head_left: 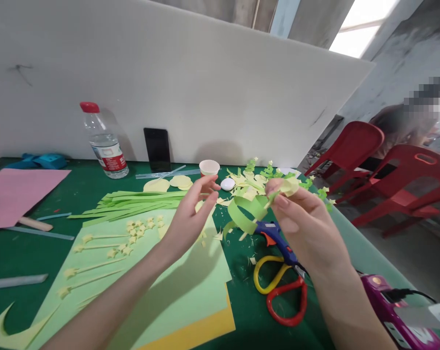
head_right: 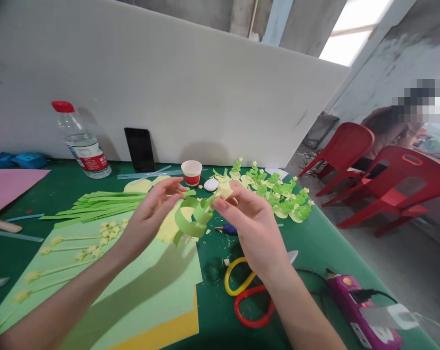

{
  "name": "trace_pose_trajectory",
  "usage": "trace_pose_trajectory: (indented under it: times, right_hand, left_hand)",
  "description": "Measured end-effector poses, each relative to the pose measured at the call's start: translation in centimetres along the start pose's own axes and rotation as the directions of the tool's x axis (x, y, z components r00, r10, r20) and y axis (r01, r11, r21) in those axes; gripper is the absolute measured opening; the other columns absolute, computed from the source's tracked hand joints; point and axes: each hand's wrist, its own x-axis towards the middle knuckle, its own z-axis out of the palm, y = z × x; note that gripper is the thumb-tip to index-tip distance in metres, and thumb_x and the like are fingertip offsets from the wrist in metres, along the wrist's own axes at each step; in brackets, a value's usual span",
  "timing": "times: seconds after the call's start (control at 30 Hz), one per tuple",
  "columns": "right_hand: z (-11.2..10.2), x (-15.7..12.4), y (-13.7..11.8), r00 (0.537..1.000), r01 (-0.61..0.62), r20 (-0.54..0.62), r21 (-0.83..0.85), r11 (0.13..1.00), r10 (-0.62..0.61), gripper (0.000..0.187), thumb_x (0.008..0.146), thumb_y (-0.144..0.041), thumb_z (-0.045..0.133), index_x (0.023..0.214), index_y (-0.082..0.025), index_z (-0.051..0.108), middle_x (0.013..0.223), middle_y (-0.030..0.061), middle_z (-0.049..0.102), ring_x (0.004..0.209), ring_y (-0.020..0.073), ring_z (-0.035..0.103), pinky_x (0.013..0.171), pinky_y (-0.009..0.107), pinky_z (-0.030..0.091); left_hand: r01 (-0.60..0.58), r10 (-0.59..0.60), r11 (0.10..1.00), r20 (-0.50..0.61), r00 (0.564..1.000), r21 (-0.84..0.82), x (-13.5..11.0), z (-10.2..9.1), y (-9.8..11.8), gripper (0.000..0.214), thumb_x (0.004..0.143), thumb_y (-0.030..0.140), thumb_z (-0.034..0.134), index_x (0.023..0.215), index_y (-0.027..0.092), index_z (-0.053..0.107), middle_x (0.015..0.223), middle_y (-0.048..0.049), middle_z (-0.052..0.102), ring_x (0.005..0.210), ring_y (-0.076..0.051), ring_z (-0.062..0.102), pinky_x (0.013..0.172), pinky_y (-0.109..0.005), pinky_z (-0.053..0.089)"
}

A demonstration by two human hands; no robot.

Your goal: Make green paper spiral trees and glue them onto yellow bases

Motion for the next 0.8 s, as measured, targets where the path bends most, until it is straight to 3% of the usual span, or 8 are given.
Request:
trace_pose_trajectory:
  times: [0.07, 0.13, 0.27, 0.37, 0.43, 0.5, 0.6, 0.8]
  right_hand:
    - [0.1, -0.3, 0.2, 0.993, 0.121, 0.010, -0.024, 0.992, -0.121, 0.009, 0.074, -0.021, 0.066, 0.072, -0.029, 0.069, 0.071, -0.0026, 0.049, 0.068, 0.0086, 0.047, 0.057, 0.020, 0.038]
    - [0.0, -0.6, 0.2, 0.956, 0.292, 0.046, -0.083, 0.953, -0.289, 0.018, 0.075, -0.015, 0.064, 0.080, -0.031, 0.070, 0.074, -0.0021, 0.048, 0.071, 0.0096, 0.047, 0.057, 0.022, 0.037]
    - [-0.2, -1.0, -0.3, 0.817, 0.576, 0.153, -0.202, 0.792, -0.556, 0.028, 0.072, -0.004, 0.063, 0.088, -0.027, 0.069, 0.077, -0.0013, 0.046, 0.075, 0.0113, 0.045, 0.062, 0.027, 0.037]
    - [-0.2, -1.0, -0.9, 0.661, 0.750, 0.321, -0.277, 0.600, -0.678, 0.014, 0.078, -0.008, 0.057, 0.079, -0.019, 0.066, 0.077, 0.0001, 0.043, 0.077, 0.0131, 0.042, 0.068, 0.032, 0.035]
    - [-0.1, -1.0, -1.1, 0.585, 0.811, 0.400, -0.283, 0.512, -0.706, 0.019, 0.084, -0.013, 0.050, 0.071, -0.018, 0.064, 0.076, 0.0008, 0.042, 0.074, 0.0133, 0.040, 0.070, 0.034, 0.033]
    - [0.1, -1.1, -1.2, 0.530, 0.848, 0.425, -0.267, 0.457, -0.734, 0.030, 0.089, -0.013, 0.043, 0.068, -0.020, 0.063, 0.076, 0.0009, 0.042, 0.070, 0.0129, 0.039, 0.070, 0.035, 0.031]
    - [0.3, -1.4, -1.3, 0.502, 0.864, 0.444, -0.281, 0.417, -0.742, 0.034, 0.091, -0.012, 0.039, 0.069, -0.022, 0.064, 0.077, 0.0006, 0.042, 0.070, 0.0132, 0.040, 0.070, 0.035, 0.030]
    - [0.5, -2.3, -1.5, 0.568, 0.821, 0.454, -0.368, 0.436, -0.687, 0.030, 0.092, -0.015, 0.041, 0.072, -0.025, 0.061, 0.076, -0.0001, 0.041, 0.073, 0.0133, 0.039, 0.069, 0.034, 0.033]
  left_hand:
    - [-0.134, 0.133, 0.991, -0.067, 0.989, -0.008, -0.6, -0.9, 1.3, 0.022, 0.088, 0.035, 0.042, 0.103, 0.024, 0.054, 0.100, -0.0035, 0.059, 0.096, -0.018, 0.056, 0.084, -0.033, 0.047]
    - [-0.313, 0.316, 0.949, -0.115, 0.942, 0.048, -1.1, -1.7, 2.2, 0.018, 0.085, 0.036, 0.051, 0.097, 0.024, 0.056, 0.097, -0.0025, 0.060, 0.093, -0.018, 0.056, 0.083, -0.032, 0.048]
    - [-0.619, 0.662, 0.726, -0.058, 0.747, 0.300, -1.6, -2.8, 3.0, 0.017, 0.076, 0.029, 0.067, 0.091, 0.026, 0.058, 0.086, 0.0000, 0.057, 0.085, -0.017, 0.054, 0.093, -0.038, 0.043]
    - [-0.705, 0.790, 0.550, -0.004, 0.613, 0.448, -1.7, -3.1, 3.3, 0.017, 0.075, 0.021, 0.068, 0.087, 0.026, 0.058, 0.077, 0.0012, 0.056, 0.076, -0.017, 0.052, 0.097, -0.043, 0.040]
    - [-0.722, 0.827, 0.493, -0.004, 0.562, 0.485, -1.8, -3.2, 3.5, 0.015, 0.076, 0.018, 0.065, 0.086, 0.027, 0.058, 0.074, 0.0013, 0.057, 0.073, -0.017, 0.051, 0.094, -0.044, 0.042]
    - [-0.722, 0.842, 0.469, -0.011, 0.539, 0.509, -1.9, -3.3, 3.6, 0.012, 0.078, 0.017, 0.062, 0.083, 0.027, 0.059, 0.070, 0.0019, 0.057, 0.072, -0.017, 0.050, 0.094, -0.044, 0.042]
    - [-0.717, 0.858, 0.445, -0.026, 0.513, 0.537, -2.1, -3.3, 3.7, 0.014, 0.079, 0.014, 0.059, 0.079, 0.028, 0.060, 0.066, 0.0034, 0.057, 0.072, -0.016, 0.050, 0.096, -0.044, 0.041]
    - [-0.712, 0.858, 0.454, -0.048, 0.511, 0.536, -2.3, -3.0, 4.0, 0.025, 0.082, 0.009, 0.053, 0.068, 0.029, 0.059, 0.058, 0.0046, 0.055, 0.070, -0.015, 0.046, 0.102, -0.046, 0.035]
